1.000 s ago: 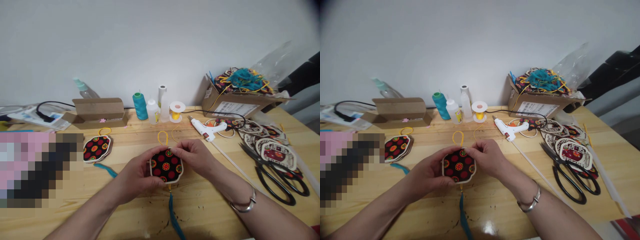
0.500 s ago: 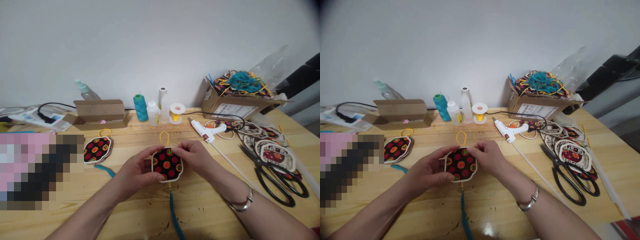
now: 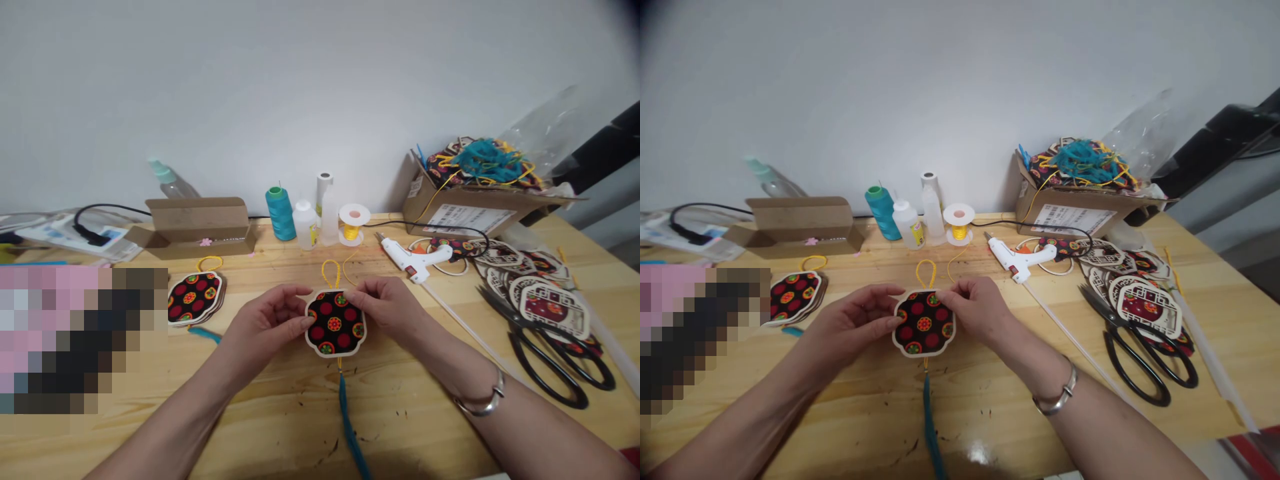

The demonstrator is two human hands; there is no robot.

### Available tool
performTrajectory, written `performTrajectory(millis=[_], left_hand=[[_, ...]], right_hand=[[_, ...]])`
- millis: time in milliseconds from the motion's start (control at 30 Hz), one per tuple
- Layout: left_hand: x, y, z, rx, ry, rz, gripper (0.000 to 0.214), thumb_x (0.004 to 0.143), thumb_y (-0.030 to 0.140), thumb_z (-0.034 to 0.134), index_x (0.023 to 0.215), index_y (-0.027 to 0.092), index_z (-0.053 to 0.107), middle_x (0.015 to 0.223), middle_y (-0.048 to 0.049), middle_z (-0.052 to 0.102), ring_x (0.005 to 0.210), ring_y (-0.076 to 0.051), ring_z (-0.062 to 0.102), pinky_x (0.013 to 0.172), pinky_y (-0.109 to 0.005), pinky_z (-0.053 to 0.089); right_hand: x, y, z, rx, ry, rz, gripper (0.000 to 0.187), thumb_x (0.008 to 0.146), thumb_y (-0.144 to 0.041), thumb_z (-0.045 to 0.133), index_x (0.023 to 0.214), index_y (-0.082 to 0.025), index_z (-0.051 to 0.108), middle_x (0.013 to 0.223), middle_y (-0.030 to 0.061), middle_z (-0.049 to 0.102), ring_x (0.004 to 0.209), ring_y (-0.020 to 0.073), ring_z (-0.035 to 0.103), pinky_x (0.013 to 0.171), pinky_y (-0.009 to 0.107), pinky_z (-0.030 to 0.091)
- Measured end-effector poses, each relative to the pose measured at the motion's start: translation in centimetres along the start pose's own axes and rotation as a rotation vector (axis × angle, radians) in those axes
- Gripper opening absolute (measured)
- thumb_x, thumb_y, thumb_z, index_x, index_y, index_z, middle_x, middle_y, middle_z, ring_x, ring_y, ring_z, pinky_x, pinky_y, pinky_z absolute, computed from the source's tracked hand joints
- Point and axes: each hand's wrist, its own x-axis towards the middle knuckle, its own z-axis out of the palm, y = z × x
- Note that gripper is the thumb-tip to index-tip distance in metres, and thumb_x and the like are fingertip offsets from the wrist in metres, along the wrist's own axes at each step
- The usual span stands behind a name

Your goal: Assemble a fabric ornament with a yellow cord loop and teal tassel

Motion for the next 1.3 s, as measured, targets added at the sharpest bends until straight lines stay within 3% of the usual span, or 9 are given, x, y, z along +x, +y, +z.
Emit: performTrajectory(millis=[200, 367, 633, 967, 1300], left_hand=[[0.0, -0.1, 0.0, -0.043, -0.012, -0.024, 0.024, 0.073, 0.025, 0.064, 0.095, 0.018, 0.057, 0.086, -0.0011, 0.065, 0.080, -0.014, 0.061, 0.073, -0.027, 0.049], [0.2, -0.4, 0.0, -0.084, -0.017, 0.012, 0.024, 0.072, 0.020, 0.065, 0.093, 0.020, 0.055, 0.076, 0.0037, 0.064, 0.071, -0.010, 0.060, 0.066, -0.023, 0.049], [0.1, -0.3, 0.5, -0.013, -0.033, -0.028, 0.017, 0.072, 0.022, 0.063, 0.089, 0.019, 0.061, 0.077, 0.0013, 0.066, 0.069, -0.012, 0.060, 0.063, -0.024, 0.048], [0.0, -0.2, 0.7, 0.070, 0.006, -0.081, 0.023, 0.069, 0.026, 0.064, 0.091, 0.018, 0.063, 0.077, -0.0002, 0.067, 0.067, -0.014, 0.062, 0.063, -0.027, 0.049], [-0.1, -0.6, 0.7, 0.410, 0.060, 0.101, 0.025, 0.074, 0.027, 0.059, 0.098, 0.021, 0.063, 0.077, 0.0007, 0.068, 0.070, -0.016, 0.061, 0.066, -0.027, 0.047]], right_hand=[[-0.1, -0.3, -0.1, -0.040, -0.002, 0.024, 0.025, 0.070, -0.034, 0.058, 0.056, -0.014, 0.055, 0.051, -0.0024, 0.050, 0.048, 0.0073, 0.039, 0.047, 0.021, 0.031], [0.0, 0.1, 0.0, -0.092, 0.008, 0.013, 0.023, 0.070, -0.034, 0.058, 0.058, -0.014, 0.059, 0.050, -0.0017, 0.052, 0.046, 0.0072, 0.039, 0.045, 0.021, 0.031], [0.0, 0.8, 0.3, -0.108, 0.033, -0.020, 0.019, 0.070, -0.033, 0.060, 0.073, -0.015, 0.064, 0.067, 0.0038, 0.066, 0.059, 0.0126, 0.056, 0.053, 0.023, 0.041], [-0.4, 0.4, 0.5, -0.384, 0.119, -0.148, 0.015, 0.074, -0.028, 0.058, 0.065, -0.019, 0.063, 0.064, 0.0012, 0.064, 0.059, 0.0129, 0.054, 0.056, 0.025, 0.037], [-0.8, 0.9, 0.8, -0.594, 0.137, -0.252, 0.015, 0.079, -0.027, 0.054, 0.068, -0.019, 0.060, 0.067, 0.0016, 0.062, 0.063, 0.0138, 0.053, 0.058, 0.026, 0.035]])
